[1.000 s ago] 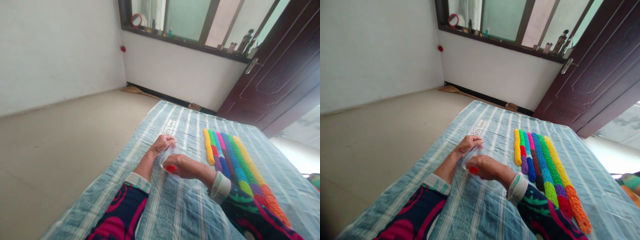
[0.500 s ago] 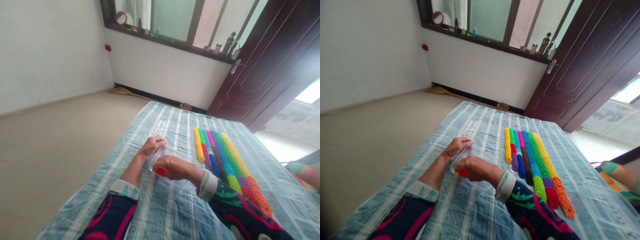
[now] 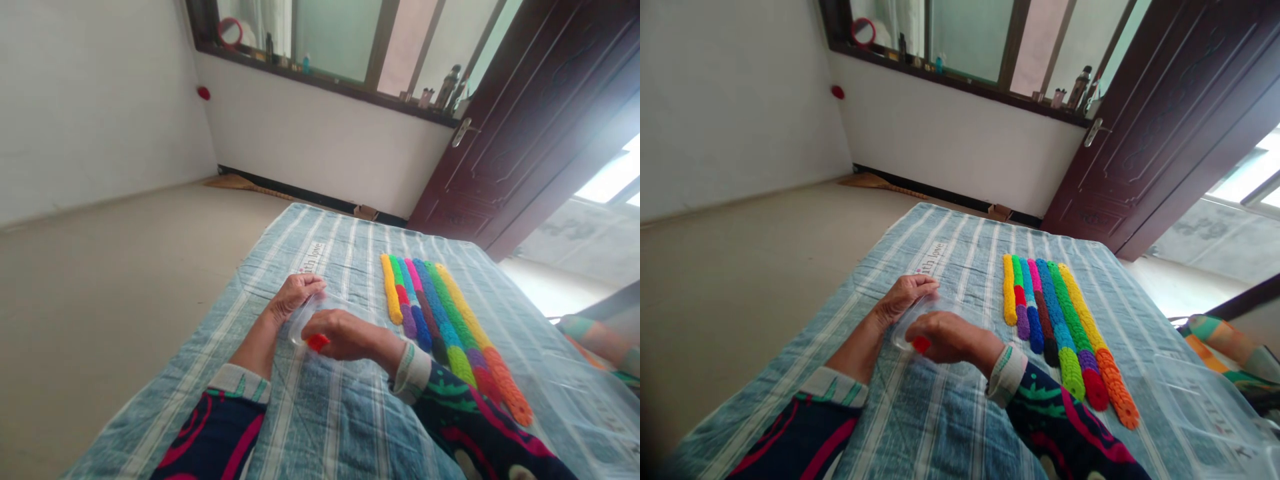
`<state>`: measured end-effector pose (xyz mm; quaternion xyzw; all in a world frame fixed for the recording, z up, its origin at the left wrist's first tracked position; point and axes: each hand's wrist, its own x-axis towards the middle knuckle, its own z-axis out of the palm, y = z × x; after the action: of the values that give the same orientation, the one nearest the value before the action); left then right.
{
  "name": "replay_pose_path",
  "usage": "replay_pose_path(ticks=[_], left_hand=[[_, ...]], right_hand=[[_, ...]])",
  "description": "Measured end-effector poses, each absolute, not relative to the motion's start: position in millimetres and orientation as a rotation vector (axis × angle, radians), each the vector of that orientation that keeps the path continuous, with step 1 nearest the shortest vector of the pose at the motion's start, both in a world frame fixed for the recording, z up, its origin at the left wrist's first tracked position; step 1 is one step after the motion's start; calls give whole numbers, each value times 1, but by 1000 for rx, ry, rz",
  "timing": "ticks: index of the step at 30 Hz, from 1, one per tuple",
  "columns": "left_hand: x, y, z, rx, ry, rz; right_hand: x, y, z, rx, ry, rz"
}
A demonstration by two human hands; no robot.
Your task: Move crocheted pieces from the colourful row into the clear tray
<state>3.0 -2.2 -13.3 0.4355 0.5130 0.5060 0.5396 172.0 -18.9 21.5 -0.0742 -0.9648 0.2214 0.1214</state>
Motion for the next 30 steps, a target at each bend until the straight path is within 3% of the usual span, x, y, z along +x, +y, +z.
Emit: replay_pose_path(ticks=[7, 11, 16, 23, 30], left_hand=[[1, -4, 1, 1133, 1332, 1212], [6, -9, 38, 1332, 1570, 1345], [47, -28, 80, 1657, 1442, 1144], [116, -19, 68, 1726, 1206, 704], [144, -1, 60, 1367, 1003, 587]], right_hand=[[234, -19, 56, -594, -2417, 634], [273, -24, 62, -806, -2269, 554], [297, -28, 50, -932, -2158, 488], [315, -25, 31, -1029, -2023, 480], [316, -26, 19, -962, -1923, 531]])
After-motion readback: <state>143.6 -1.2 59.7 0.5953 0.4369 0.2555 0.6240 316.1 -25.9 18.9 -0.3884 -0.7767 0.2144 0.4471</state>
